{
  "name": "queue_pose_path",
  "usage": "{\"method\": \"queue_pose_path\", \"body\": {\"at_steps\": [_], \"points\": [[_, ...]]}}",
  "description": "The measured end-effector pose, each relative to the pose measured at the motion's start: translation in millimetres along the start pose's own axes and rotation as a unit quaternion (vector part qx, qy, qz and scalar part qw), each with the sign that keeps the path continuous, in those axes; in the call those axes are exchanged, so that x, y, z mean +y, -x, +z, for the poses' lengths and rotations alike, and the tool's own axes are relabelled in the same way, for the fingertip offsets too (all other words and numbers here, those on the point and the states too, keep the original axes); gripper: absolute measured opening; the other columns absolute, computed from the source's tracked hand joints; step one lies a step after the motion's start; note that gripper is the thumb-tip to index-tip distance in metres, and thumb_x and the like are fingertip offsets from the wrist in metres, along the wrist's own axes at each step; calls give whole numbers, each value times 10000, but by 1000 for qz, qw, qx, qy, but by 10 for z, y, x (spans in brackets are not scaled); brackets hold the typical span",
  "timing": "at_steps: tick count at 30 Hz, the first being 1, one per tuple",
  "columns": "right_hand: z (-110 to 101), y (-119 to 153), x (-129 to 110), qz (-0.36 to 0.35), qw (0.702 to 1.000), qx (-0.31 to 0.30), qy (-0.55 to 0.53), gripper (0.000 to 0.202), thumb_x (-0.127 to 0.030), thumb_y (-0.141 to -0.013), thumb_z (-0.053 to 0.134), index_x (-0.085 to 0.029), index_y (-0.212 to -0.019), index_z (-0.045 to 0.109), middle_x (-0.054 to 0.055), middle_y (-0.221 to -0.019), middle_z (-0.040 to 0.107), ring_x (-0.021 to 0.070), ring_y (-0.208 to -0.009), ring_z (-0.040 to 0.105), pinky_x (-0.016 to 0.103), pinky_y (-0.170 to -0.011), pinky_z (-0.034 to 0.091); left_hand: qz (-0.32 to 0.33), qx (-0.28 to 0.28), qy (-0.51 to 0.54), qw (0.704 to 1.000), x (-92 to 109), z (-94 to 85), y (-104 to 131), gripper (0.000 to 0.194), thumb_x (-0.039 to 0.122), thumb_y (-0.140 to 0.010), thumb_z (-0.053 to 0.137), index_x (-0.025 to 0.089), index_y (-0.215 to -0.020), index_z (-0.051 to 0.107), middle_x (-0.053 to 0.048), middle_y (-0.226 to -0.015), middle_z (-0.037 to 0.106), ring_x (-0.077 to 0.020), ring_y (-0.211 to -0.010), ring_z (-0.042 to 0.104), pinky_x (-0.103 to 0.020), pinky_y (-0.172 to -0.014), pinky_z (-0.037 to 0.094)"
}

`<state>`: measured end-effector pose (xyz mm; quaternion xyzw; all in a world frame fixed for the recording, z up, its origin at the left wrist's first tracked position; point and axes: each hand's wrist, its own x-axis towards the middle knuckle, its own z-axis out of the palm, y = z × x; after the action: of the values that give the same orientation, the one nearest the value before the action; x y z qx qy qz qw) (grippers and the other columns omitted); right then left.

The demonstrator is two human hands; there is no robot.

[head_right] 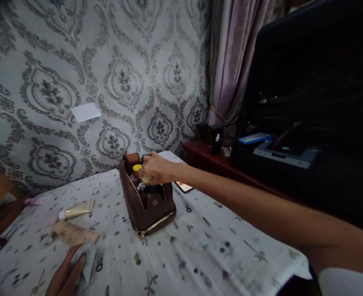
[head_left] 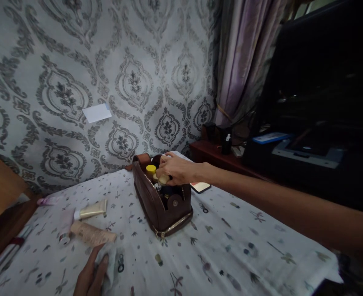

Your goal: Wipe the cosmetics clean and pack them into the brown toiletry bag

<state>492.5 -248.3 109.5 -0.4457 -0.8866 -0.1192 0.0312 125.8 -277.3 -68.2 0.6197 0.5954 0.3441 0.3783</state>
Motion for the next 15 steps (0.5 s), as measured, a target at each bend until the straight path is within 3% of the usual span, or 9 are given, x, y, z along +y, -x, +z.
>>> {"method": "queue_pose_path", "body": {"at_steps": [5, 10, 15], "points": [[29, -39, 17, -11, 998, -38, 53, 88, -213, -793, 612, -200, -862, 665, 68, -836, 675, 245, -955, 482, 384, -863, 226, 4, -33, -8, 999, -90, -42, -58, 690, 670, -778, 515, 169, -1245, 600, -84, -1336, 643, -306, -1362, 470, -370, -1136, 373], [60, -76, -19, -29, 993, -72, 90, 157, -228, -849, 558, -188, -966, 653, 83, -895, 654, 247, -942, 502, 396, -870, 228, -1, 2, -15, 1000, -5, -7, 13, 625, 644, -842, 437, 204, -1254, 602, -48, -1337, 646, -278, -1319, 525, -343, -1110, 413], [96, -113, -44, -26, 989, -108, 95, 167, -210, -858, 553, -170, -991, 646, 84, -883, 654, 245, -918, 521, 393, -845, 239, -2, -34, -35, 999, 46, -10, 22, 686, 664, -820, 431, 174, -1276, 581, -69, -1319, 657, -290, -1312, 530, -340, -1090, 435]]}}
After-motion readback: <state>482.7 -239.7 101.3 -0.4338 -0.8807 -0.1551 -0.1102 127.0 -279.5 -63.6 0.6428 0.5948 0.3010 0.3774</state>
